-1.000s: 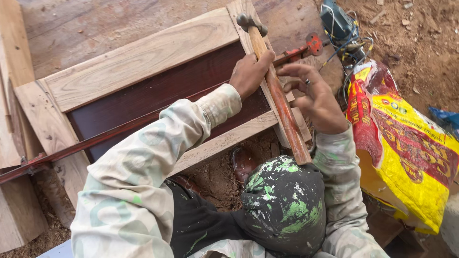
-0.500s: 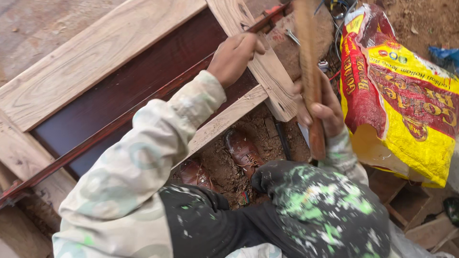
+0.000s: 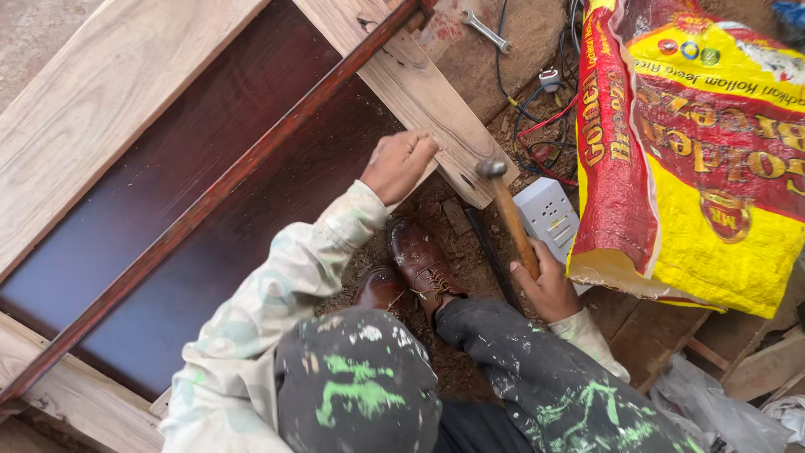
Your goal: The person sits on the ground assembling a wooden frame. They drive screws into the frame with a red electric drill, reposition a woven sack aside, then hammer nails along the frame rails, holding nails in place with one hand while striking with the hammer.
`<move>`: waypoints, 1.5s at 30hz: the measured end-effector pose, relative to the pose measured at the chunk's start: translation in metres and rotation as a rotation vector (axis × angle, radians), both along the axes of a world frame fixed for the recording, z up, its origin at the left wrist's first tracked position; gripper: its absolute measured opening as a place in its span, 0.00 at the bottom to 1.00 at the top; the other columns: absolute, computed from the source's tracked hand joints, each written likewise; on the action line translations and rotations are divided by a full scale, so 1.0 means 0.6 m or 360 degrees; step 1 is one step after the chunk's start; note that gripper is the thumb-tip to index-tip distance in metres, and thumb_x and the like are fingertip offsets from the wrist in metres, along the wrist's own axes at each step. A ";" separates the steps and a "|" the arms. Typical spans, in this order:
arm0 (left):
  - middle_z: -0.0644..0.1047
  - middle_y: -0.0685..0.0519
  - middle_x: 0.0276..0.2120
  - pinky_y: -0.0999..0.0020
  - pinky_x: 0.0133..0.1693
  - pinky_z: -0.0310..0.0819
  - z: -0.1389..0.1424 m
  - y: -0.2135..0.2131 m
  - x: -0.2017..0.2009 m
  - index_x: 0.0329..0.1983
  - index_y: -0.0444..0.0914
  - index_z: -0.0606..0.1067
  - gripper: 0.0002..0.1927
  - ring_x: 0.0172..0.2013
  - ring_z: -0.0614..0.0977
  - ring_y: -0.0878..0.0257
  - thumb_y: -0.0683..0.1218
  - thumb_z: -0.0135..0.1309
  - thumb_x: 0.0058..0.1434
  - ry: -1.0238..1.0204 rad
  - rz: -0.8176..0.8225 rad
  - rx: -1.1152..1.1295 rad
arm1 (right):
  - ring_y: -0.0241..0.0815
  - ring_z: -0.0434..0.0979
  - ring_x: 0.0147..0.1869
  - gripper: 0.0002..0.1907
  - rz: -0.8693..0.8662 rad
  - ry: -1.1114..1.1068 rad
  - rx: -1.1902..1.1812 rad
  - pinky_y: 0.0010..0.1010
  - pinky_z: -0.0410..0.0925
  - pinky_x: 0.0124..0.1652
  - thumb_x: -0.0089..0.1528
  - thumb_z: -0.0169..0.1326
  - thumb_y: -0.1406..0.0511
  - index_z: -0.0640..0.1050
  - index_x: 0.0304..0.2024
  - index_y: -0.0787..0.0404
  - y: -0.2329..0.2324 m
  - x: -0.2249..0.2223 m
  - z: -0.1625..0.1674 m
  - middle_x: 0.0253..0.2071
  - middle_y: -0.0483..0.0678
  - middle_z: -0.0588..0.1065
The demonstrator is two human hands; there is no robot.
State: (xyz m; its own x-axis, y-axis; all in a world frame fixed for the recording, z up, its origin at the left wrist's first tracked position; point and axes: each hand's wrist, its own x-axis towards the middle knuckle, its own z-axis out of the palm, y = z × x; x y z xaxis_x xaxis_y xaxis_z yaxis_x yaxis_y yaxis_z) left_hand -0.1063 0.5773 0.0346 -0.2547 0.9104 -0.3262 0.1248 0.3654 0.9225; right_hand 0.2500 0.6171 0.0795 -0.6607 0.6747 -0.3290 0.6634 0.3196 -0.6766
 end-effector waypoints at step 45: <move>0.80 0.54 0.47 0.64 0.39 0.80 -0.050 0.005 -0.014 0.50 0.43 0.80 0.16 0.39 0.85 0.55 0.39 0.62 0.58 0.0706 -0.0188 0.0719 | 0.42 0.79 0.29 0.20 0.0103 0.0136 -0.0009 0.34 0.70 0.34 0.69 0.51 0.55 0.74 0.53 0.65 0.062 -0.076 0.046 0.30 0.47 0.76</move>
